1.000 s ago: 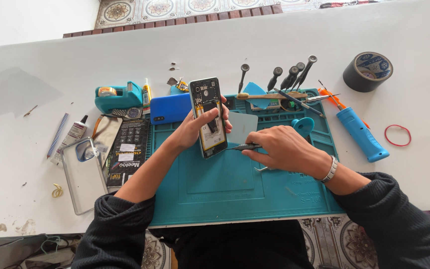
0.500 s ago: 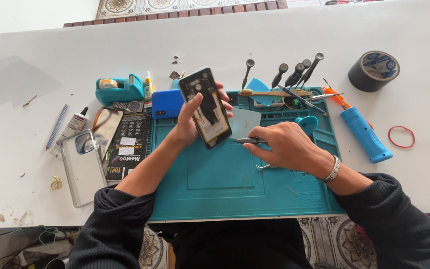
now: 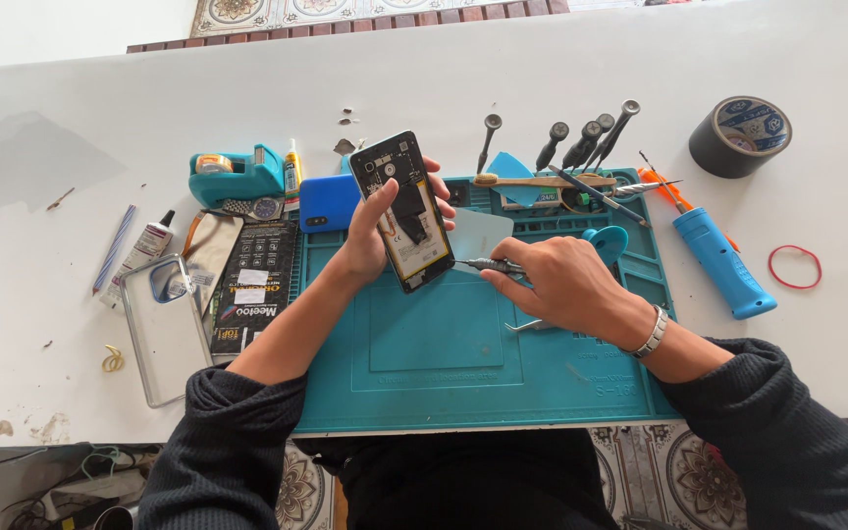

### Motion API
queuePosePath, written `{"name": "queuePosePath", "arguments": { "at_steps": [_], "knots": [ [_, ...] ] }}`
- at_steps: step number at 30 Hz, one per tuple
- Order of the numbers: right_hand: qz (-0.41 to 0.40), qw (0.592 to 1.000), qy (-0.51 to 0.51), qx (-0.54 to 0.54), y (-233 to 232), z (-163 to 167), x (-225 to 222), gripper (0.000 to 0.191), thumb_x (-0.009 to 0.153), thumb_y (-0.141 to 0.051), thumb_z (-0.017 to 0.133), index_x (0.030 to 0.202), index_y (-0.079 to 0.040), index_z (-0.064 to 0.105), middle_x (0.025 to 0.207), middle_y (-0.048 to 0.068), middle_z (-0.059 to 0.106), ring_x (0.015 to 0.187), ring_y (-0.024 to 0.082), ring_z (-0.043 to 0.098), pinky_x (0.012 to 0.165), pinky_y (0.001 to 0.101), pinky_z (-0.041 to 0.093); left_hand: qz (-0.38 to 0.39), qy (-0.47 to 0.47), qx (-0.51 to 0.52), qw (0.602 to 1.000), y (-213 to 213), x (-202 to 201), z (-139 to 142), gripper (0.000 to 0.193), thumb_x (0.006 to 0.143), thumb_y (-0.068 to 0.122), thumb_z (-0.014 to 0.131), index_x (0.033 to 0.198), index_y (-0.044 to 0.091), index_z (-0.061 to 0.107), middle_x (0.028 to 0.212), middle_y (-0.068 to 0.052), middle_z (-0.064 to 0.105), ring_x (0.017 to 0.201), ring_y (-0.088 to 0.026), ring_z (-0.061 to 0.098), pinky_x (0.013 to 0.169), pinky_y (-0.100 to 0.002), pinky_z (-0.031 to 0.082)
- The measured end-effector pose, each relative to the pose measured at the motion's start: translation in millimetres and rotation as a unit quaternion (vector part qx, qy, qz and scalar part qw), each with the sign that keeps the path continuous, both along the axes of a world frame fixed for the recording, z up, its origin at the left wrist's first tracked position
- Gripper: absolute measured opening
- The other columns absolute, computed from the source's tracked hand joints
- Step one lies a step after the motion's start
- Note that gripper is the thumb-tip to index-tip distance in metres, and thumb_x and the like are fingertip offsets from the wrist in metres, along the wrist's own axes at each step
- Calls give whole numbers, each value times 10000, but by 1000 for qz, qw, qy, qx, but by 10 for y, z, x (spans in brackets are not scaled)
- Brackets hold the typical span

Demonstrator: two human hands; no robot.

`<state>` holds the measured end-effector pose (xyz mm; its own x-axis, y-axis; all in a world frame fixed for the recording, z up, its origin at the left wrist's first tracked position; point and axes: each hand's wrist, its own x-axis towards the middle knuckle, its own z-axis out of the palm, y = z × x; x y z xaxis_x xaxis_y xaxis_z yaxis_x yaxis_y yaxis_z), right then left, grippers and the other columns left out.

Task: The person repairs a smartphone at a workbench. They use a screwdriver to remove screws from the opened phone, pry at the battery and internal components with a small tool, handle the phone's back cover and battery, and continue prying along the edge of the device while holding it in one hand.

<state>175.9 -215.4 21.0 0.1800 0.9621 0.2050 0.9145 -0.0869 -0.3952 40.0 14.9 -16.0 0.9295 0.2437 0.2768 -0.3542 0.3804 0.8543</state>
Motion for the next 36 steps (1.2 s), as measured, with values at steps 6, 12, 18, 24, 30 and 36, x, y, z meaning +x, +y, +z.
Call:
{"name": "queuePosePath", "arguments": {
  "at_steps": [6,12,18,24,30,36],
  "knots": [
    [9,1000,3,-1,-8,-3,4,330,931,-366,682,997,-44,710,566,98,683,437,247,631,435,371,445,0,7,10,1000,-5,-9,8,627,1039,501,546,1425,14,465,1177,-135,639,1104,-240,682,985,-456,590],
    [10,1000,-8,10,-9,6,-13,339,926,-371,684,978,-38,720,581,108,690,466,256,655,448,370,474,-6,5,-2,1000,12,2,-32,607,1047,487,550,1424,20,461,1172,-127,631,1096,-234,677,983,-449,587],
    [-7,999,-35,0,-31,-14,-96,357,939,-402,667,898,-52,727,570,113,676,474,276,654,456,388,485,-40,-1,-29,999,40,1,-97,566,1061,439,560,1429,26,439,1166,-99,571,1083,-214,656,968,-417,573],
    [-2,999,-35,20,-1,-90,-119,348,972,-417,648,884,-82,688,523,100,614,481,287,634,464,414,461,-42,-2,45,998,32,-15,-113,533,1046,350,591,1431,57,370,1167,-75,525,1065,-187,631,965,-390,545],
    [29,999,10,12,-8,-59,-103,376,861,-326,731,1106,-95,564,518,81,592,456,284,611,444,418,435,-31,-2,93,995,34,-32,-82,505,1045,329,600,1399,70,351,1108,-82,524,1033,-189,631,957,-390,539],
    [-12,999,13,-39,3,23,-75,433,919,-340,688,1222,-92,504,461,74,511,414,282,563,434,425,393,-25,7,100,995,26,-21,-68,509,1034,338,614,1387,68,366,1074,-81,563,1017,-184,641,939,-385,545]
  ]
}}
